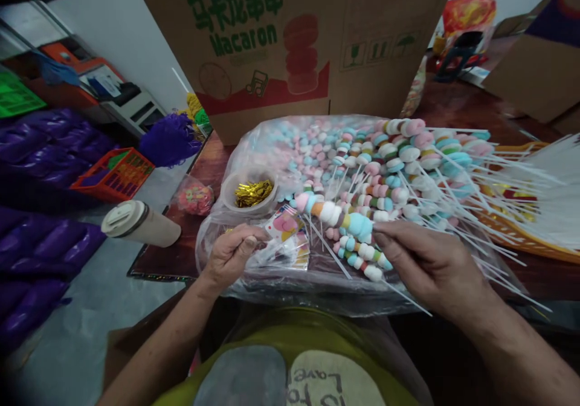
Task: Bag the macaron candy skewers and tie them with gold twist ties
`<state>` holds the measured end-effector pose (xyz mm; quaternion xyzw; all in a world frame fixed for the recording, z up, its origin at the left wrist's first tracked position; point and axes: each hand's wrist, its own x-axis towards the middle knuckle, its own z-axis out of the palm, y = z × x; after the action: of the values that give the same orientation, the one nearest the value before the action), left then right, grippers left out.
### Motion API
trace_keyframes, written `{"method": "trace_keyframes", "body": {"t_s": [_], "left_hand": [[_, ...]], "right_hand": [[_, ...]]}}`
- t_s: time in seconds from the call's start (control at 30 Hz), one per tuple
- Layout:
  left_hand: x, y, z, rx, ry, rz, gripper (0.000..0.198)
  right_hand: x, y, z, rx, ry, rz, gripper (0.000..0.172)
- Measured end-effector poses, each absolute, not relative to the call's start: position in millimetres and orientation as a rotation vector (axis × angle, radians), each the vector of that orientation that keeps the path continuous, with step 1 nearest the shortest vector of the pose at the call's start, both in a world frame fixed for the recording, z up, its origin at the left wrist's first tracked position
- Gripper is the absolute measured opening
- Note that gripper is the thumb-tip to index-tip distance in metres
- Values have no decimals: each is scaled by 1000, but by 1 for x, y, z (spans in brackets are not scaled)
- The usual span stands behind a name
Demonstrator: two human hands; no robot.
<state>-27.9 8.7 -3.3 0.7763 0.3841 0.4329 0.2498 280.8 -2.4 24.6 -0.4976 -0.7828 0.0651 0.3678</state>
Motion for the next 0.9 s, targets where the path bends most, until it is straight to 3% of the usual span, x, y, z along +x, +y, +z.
{"method": "trace_keyframes", "body": {"t_s": [0.27, 0.63, 0.7, 0.83, 0.9], "left_hand": [[-31, 11, 13, 2260, 976, 1155, 27], [-13, 15, 16, 2339, 1000, 874, 34], [-11, 16, 17, 2360, 972, 841, 37], [-5, 15, 20, 2464, 918, 657, 65], [0, 15, 22, 2464, 999, 495, 57]], "right_hand": [[301, 2, 43, -812, -2403, -127, 16], [297, 8, 61, -815, -2654, -141, 5], [295, 10, 61, -814, -2669, -5, 7], [287, 14, 59, -828, -2724, 16, 20], [283, 15, 58, -786, -2743, 10, 24]]}}
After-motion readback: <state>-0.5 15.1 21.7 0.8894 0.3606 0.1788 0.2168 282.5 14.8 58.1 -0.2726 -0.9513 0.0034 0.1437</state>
